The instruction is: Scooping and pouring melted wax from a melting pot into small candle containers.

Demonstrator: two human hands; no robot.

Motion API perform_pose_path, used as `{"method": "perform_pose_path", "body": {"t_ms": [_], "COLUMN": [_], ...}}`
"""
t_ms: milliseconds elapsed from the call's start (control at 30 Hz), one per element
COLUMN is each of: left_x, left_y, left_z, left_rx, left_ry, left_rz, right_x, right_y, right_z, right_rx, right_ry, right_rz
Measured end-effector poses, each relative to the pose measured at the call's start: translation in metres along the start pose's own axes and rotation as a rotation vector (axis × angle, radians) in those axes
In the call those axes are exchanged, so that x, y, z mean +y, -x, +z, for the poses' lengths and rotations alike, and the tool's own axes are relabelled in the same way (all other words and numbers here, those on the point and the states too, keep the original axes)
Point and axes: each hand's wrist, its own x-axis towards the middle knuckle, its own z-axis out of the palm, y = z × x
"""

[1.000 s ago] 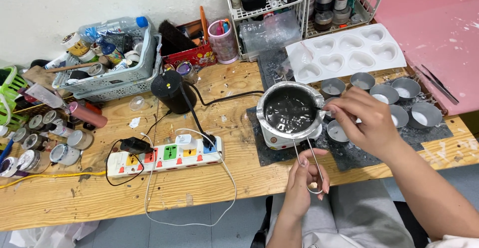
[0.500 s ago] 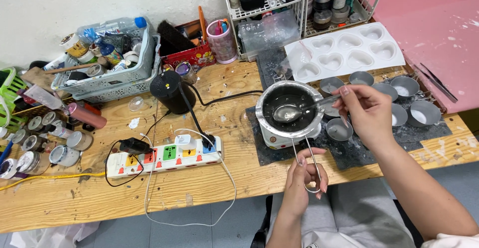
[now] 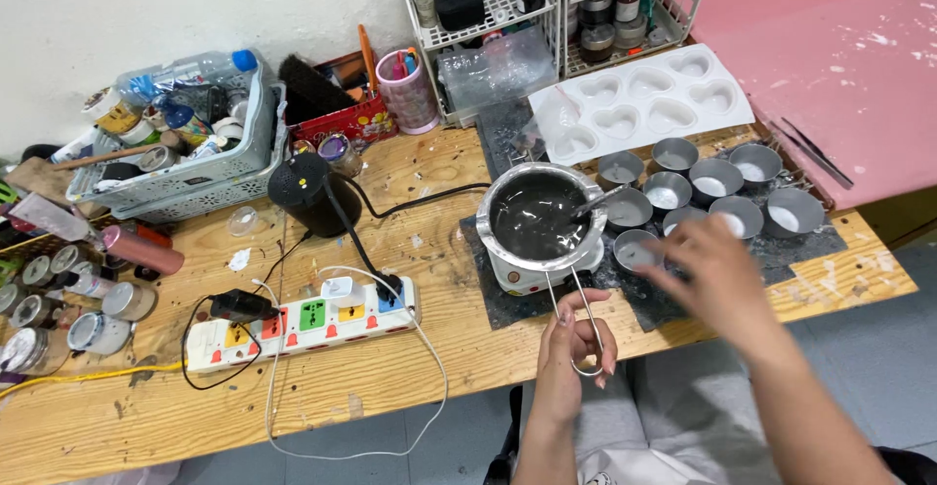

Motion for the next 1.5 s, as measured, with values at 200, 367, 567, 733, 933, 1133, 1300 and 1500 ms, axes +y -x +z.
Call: {"method": "perform_pose_path", "body": {"t_ms": [200,367,567,733,933,1133,1300,1500], "left_x": [0.002,0.002,0.001,0.003,0.006,0.008,0.005,0.0], "left_y": [0.001,0.0,0.0,0.001,0.004,0.004,0.002,0.001], "left_z": [0.002,0.001,-0.001,0.0,-0.001,-0.002,-0.004,-0.003], "left_rx": [0.028,0.012,0.035,0.019,0.003,0.014,-0.013,-0.006], "left_ry": [-0.022,-0.02,-0.025,0.005,-0.018,-0.003,0.028,0.034], "left_rz": [-0.011,-0.004,-0.026,-0.016,0.001,-0.02,-0.005,-0.002], "right_x": [0.005,-0.013,-0.029,-0.038,-0.05,-0.055,-0.04,-0.027], "right_y": [0.029,0.026,0.021,-0.018,-0.078,-0.091,-0.066,-0.041], "right_z": [0.02,-0.013,-0.025,-0.026,-0.011,0.001,-0.008,0.013], "right_rx": [-0.065,0.027,0.195,0.202,0.055,-0.106,0.214,0.315], "right_ry": [0.051,0.031,-0.05,-0.139,-0.085,0.099,-0.119,-0.458], "right_rz": [-0.049,-0.14,-0.23,-0.275,-0.424,-0.538,-0.258,0.279]}}
